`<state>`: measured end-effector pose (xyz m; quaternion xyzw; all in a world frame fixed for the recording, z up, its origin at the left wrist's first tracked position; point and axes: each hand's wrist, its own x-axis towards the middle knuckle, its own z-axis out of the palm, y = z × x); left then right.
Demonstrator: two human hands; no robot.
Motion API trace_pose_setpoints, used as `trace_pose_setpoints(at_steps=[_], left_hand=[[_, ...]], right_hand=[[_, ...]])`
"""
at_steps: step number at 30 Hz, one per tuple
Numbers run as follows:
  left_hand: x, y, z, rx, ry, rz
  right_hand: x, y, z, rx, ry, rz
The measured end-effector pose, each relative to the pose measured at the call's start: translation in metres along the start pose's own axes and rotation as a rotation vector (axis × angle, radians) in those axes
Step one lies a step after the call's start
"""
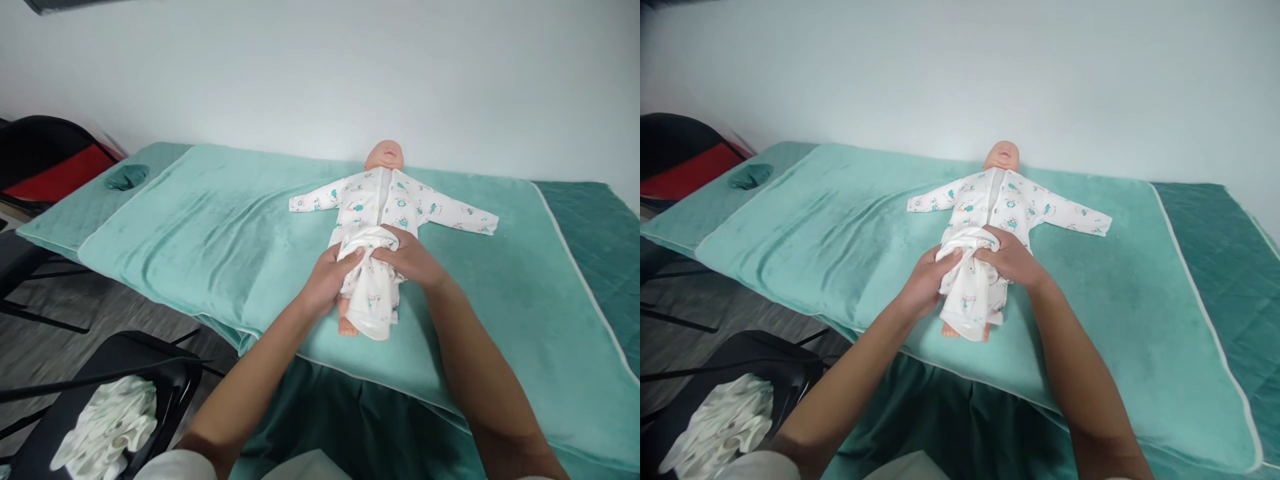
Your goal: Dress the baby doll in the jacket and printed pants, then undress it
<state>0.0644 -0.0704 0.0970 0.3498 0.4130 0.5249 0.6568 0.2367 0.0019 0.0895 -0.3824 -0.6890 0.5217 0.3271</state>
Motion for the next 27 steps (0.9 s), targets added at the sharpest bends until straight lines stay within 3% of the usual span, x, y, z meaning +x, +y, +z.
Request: trace_pose_setpoints(at_steps=[8, 12, 16, 22, 27], left_hand=[[-0.065, -0.014, 0.017, 0.013, 0.209, -0.133], [-0.092, -0.028, 0.028, 0.071, 0.252, -0.037], [-0.114, -0.042, 0.032, -0.004, 0.319, -0.053], [-0.134, -0.069, 0.027, -0.148, 0.494, -0.048], [-0.134, -0.09, 0.015, -0.221, 0.574, -0.045]], right_hand=[[-0.004, -0.015, 0.0, -0.255, -0.16, 0.036], [-0.007, -0.018, -0.001, -0.336, -0.293, -0.085], [-0.008, -0.019, 0.001, -0.439, -0.383, -0.172], [-0.01, -0.015, 0.003, -0.572, -0.47, -0.31], [-0.011, -0.014, 0.006, -0.657, -0.511, -0.29]])
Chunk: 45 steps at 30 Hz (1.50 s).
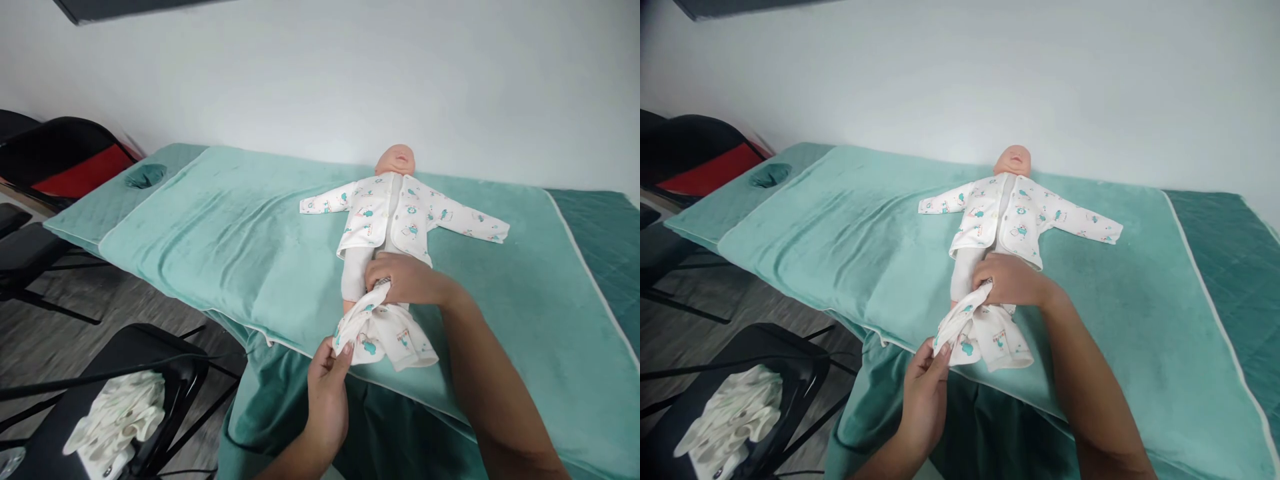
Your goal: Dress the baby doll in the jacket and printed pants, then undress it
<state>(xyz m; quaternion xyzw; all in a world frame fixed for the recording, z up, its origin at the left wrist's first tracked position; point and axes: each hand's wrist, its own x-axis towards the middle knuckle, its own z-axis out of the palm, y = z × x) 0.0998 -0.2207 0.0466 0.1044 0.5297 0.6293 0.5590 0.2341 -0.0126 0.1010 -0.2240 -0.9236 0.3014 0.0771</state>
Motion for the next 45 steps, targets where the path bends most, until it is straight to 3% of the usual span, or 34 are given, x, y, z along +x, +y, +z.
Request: trace_pose_setpoints(at_steps=[6, 12, 17, 22, 28, 36, 45], left_hand=[[0.019, 0.01, -0.008, 0.105, 0.007, -0.039], [0.032, 0.025, -0.007, 0.379, -0.085, 0.043], [0.036, 0.033, -0.002, 0.406, -0.154, 0.056], [0.052, 0.033, -0.003, 0.458, -0.185, 0.189], [0.09, 0.035, -0.011, 0.64, -0.258, 0.361], [0.126, 0.052, -0.008, 0.686, -0.31, 0.416], [0.155, 0.056, 0.009, 0.716, -0.294, 0.54]], right_hand=[[0.002, -0.004, 0.002, -0.027, -0.005, 0.058], [0.002, 0.0, 0.007, -0.058, 0.005, 0.075], [0.002, 0.003, 0.004, -0.057, -0.019, 0.072], [0.001, 0.002, -0.001, 0.013, -0.047, 0.053], [0.0, 0.001, -0.001, 0.061, -0.008, 0.082], [0.0, -0.001, -0.003, 0.083, -0.014, 0.125], [0.001, -0.006, -0.004, 0.076, -0.004, 0.16]])
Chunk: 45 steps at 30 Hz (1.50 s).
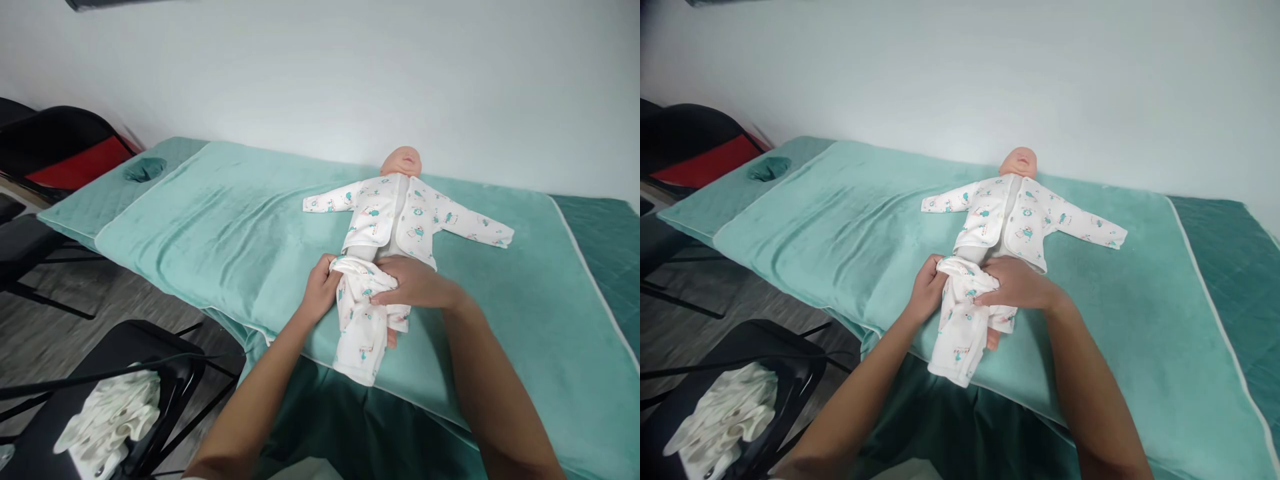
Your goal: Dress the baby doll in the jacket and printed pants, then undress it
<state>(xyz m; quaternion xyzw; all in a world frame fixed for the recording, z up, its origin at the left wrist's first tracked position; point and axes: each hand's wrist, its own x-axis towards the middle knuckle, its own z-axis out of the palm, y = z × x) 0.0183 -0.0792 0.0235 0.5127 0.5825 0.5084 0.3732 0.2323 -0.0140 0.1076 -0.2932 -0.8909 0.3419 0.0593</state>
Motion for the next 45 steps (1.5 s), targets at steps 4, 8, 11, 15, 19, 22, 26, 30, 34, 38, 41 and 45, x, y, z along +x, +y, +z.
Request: trace_pose_setpoints(at_steps=[4, 8, 11, 15, 19, 22, 26, 30, 34, 38, 41, 45], left_hand=[[0.015, 0.003, 0.004, 0.043, 0.009, 0.034], [0.029, 0.003, 0.007, 0.098, 0.019, 0.104], [0.039, 0.002, 0.01, 0.16, 0.04, 0.171], [0.054, -0.002, 0.012, 0.248, 0.062, 0.286], [0.068, -0.009, 0.015, 0.37, 0.087, 0.411], [0.076, -0.015, 0.016, 0.452, 0.109, 0.481], [0.08, -0.02, 0.018, 0.52, 0.137, 0.497], [0.077, -0.017, 0.019, 0.516, 0.141, 0.465], [0.063, -0.008, 0.019, 0.382, 0.182, 0.418], [0.029, 0.0, 0.011, 0.242, 0.274, 0.212], [0.002, 0.003, 0.004, 0.324, 0.028, 0.133], [-0.014, 0.001, 0.001, 0.483, -0.07, 0.201]], right_hand=[[0.001, -0.001, 0.002, -0.014, 0.02, 0.037], [0.001, -0.004, 0.004, 0.007, 0.044, 0.151], [0.001, -0.005, 0.005, 0.062, 0.067, 0.213], [0.002, -0.002, 0.007, 0.091, 0.133, 0.26], [0.006, 0.0, 0.007, 0.1, 0.217, 0.28], [0.009, 0.0, 0.007, 0.102, 0.296, 0.29], [0.012, 0.001, 0.008, 0.13, 0.409, 0.303], [0.015, 0.004, 0.012, 0.131, 0.488, 0.308], [0.014, 0.006, 0.014, 0.118, 0.485, 0.315], [0.011, 0.004, 0.014, 0.084, 0.402, 0.292], [0.007, 0.0, 0.013, 0.045, 0.31, 0.284], [0.004, -0.006, 0.009, 0.01, 0.191, 0.211]])
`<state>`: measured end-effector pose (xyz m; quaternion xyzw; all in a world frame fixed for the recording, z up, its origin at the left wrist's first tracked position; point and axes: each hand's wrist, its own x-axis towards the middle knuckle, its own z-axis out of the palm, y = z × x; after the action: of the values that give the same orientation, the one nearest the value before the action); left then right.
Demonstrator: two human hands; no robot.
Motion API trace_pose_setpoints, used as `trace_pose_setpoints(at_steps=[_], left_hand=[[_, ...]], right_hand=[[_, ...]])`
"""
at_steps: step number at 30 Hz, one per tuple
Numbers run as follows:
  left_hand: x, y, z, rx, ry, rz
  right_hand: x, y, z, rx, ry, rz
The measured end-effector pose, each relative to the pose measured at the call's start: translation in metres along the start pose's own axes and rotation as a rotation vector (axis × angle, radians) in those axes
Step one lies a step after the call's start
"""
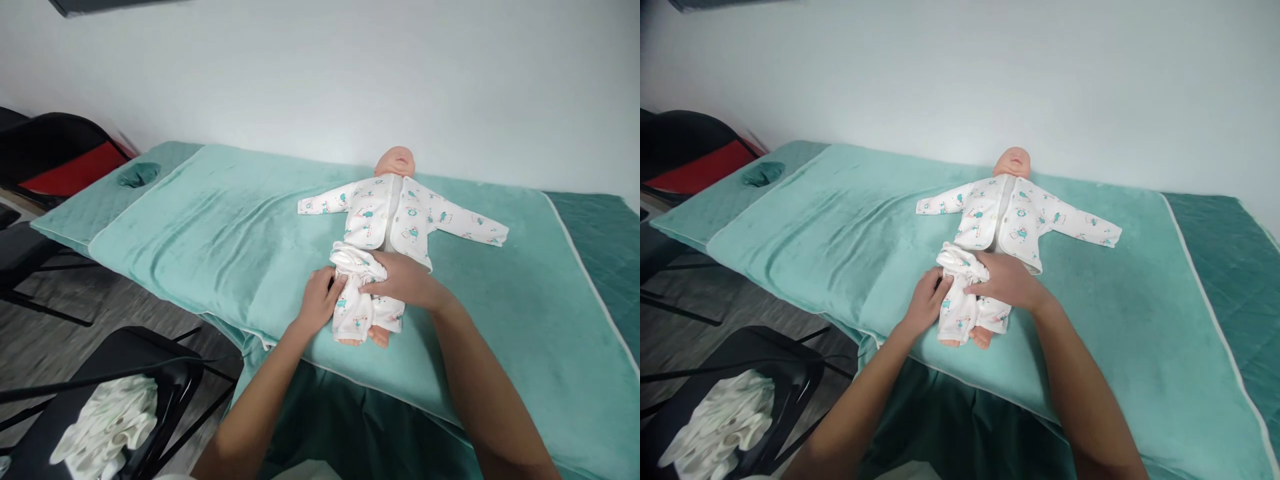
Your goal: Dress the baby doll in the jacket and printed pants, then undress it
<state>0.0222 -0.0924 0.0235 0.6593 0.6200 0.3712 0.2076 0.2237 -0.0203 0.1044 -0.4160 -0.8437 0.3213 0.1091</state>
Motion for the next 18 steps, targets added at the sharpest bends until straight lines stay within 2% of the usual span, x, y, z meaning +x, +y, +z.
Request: trace_pose_setpoints(at_steps=[4, 10, 12, 16, 18], left_hand=[[0.008, -0.005, 0.004, 0.104, 0.031, 0.046], [0.03, -0.011, 0.006, 0.133, 0.121, 0.017], [0.032, -0.011, 0.005, 0.033, 0.17, 0.031], [0.04, -0.007, -0.002, -0.33, 0.344, -0.015], [0.051, -0.005, -0.004, -0.503, 0.338, -0.06]], right_hand=[[-0.001, -0.001, -0.002, -0.036, -0.04, -0.028], [0.0, 0.002, 0.001, 0.026, 0.048, -0.027], [0.0, 0.002, 0.002, 0.034, 0.071, -0.017], [-0.002, -0.001, 0.0, 0.077, 0.059, -0.009], [-0.006, 0.001, -0.002, 0.153, 0.035, -0.04]])
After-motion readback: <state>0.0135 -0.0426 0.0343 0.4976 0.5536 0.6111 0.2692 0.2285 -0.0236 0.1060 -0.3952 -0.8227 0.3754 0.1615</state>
